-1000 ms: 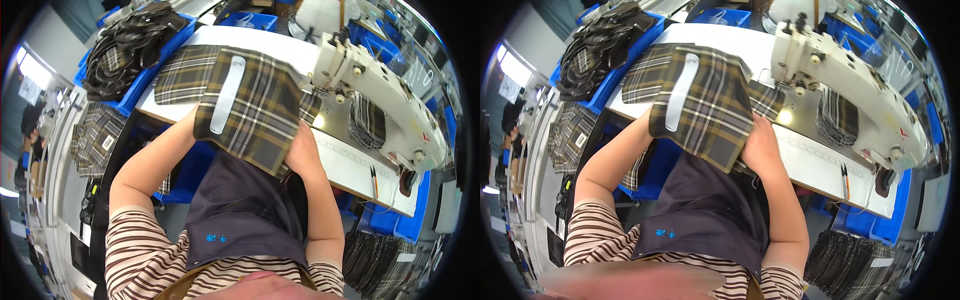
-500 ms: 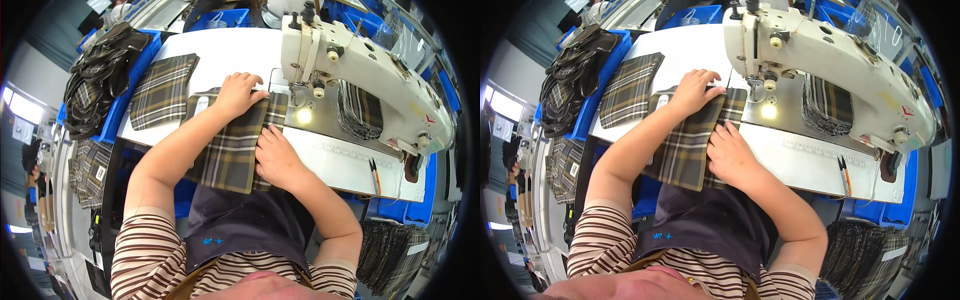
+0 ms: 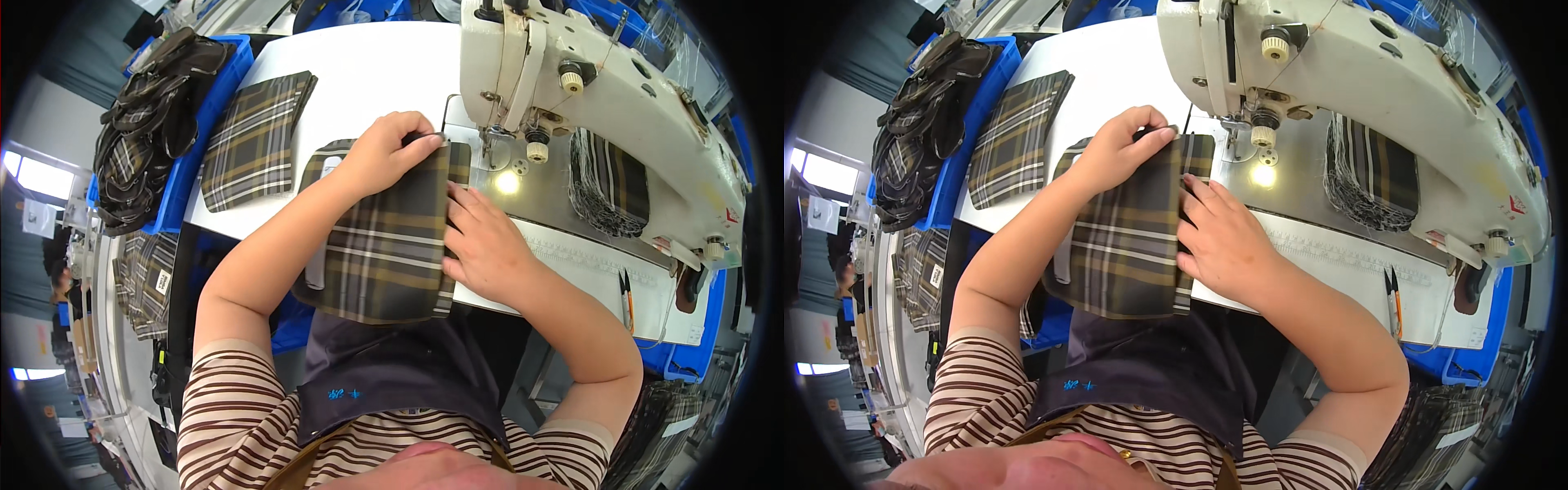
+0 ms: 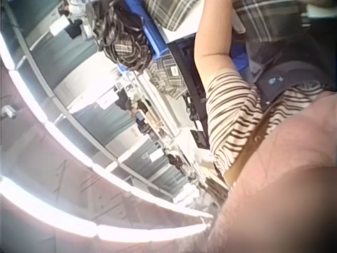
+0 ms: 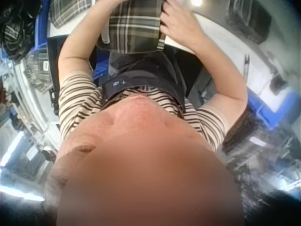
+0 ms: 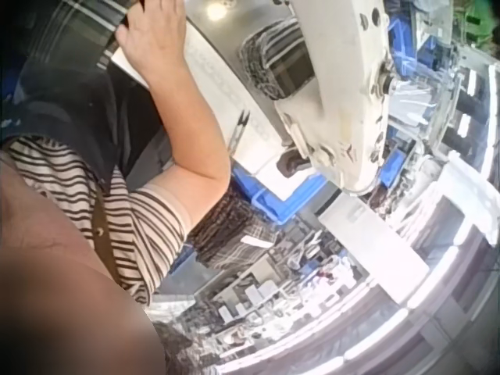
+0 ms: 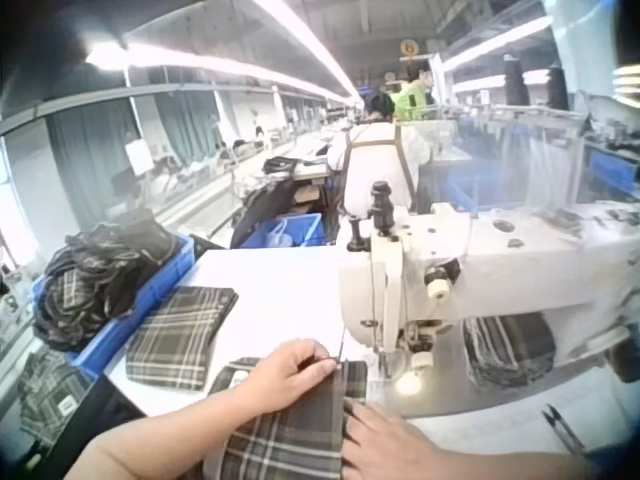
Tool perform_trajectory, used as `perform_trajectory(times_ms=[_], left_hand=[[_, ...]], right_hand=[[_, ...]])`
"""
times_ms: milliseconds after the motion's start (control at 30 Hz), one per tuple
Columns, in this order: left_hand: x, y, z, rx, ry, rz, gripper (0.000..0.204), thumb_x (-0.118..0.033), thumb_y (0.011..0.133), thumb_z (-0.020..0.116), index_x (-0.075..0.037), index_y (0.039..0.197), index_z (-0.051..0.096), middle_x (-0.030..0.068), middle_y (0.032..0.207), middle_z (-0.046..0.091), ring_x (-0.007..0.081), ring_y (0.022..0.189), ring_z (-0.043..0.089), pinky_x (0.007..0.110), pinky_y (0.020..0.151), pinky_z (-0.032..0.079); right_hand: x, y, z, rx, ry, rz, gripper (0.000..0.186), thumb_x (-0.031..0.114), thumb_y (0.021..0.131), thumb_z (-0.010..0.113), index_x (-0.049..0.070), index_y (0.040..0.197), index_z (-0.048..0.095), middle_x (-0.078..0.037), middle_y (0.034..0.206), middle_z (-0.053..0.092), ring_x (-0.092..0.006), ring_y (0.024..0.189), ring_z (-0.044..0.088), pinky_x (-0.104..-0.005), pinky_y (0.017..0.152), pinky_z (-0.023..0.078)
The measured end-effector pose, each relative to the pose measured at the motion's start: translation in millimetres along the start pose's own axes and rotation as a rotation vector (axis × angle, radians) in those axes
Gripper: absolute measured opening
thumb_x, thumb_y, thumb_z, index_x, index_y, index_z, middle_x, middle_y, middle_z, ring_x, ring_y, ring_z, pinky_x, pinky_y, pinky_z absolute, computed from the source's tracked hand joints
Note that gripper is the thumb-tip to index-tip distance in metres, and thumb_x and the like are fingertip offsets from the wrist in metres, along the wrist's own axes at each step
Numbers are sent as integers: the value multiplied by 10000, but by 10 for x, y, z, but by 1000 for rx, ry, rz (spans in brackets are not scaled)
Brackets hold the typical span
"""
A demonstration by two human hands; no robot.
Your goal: The recorder is seen sewing plaid patterned leather pockets using an industrial sewing machine.
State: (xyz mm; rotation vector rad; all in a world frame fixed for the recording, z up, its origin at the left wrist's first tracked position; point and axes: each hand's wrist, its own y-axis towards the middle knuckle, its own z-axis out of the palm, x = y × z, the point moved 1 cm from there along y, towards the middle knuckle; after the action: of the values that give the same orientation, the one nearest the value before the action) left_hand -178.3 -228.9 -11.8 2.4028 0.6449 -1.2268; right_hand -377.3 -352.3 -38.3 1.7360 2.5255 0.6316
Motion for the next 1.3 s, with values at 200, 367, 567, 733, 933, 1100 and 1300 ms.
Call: perform_trajectory(times_ms=[200,367,567,733,933,1100,1300], left_hand=[[205,156,296,-111,468,333,186,-261,914,759,-89,883,697,63,878,710,290,883,650,403,840,435],[265,158,315,-184,430,297,165,-232,875,754,-94,867,664,58,841,700,280,815,647,399,819,426],[175,184,220,-74,454,236,129,-223,893,726,-102,882,684,46,820,711,258,774,658,389,830,424],[174,222,205,-30,450,221,131,-232,916,720,-107,888,689,37,822,715,257,776,664,388,852,430],[171,299,206,9,516,260,152,-249,928,729,-108,889,688,41,808,725,271,761,671,389,857,455],[202,318,210,-21,508,261,155,-261,919,736,-113,890,697,44,764,720,290,721,673,407,882,495],[198,333,213,-28,507,271,161,-264,915,737,-112,882,696,38,744,718,290,705,670,402,883,497]], right_hand=[[47,-30,-123,84,3,104,387,285,779,776,29,1066,736,-126,1312,615,-317,1390,468,-481,1176,381],[101,-78,-184,-136,-211,-13,302,268,820,735,30,1005,753,-134,1319,649,-318,1354,509,-498,1137,407],[92,-138,-60,6,-222,-38,336,257,831,720,-3,1039,766,-193,1372,650,-339,1309,564,-499,1087,455],[103,-130,-71,32,-205,-31,359,253,827,723,-34,1040,760,-235,1360,646,-360,1311,572,-499,1071,477],[97,-125,-68,24,-128,-20,390,256,828,733,-56,1060,746,-248,1372,634,-374,1328,564,-486,1100,471],[93,-116,-88,31,-135,-22,393,251,816,742,-60,1056,745,-260,1369,628,-378,1330,561,-479,1108,464],[95,-119,-76,21,-152,-9,386,250,797,750,-58,1030,750,-258,1366,629,-378,1329,560,-485,1111,454]])
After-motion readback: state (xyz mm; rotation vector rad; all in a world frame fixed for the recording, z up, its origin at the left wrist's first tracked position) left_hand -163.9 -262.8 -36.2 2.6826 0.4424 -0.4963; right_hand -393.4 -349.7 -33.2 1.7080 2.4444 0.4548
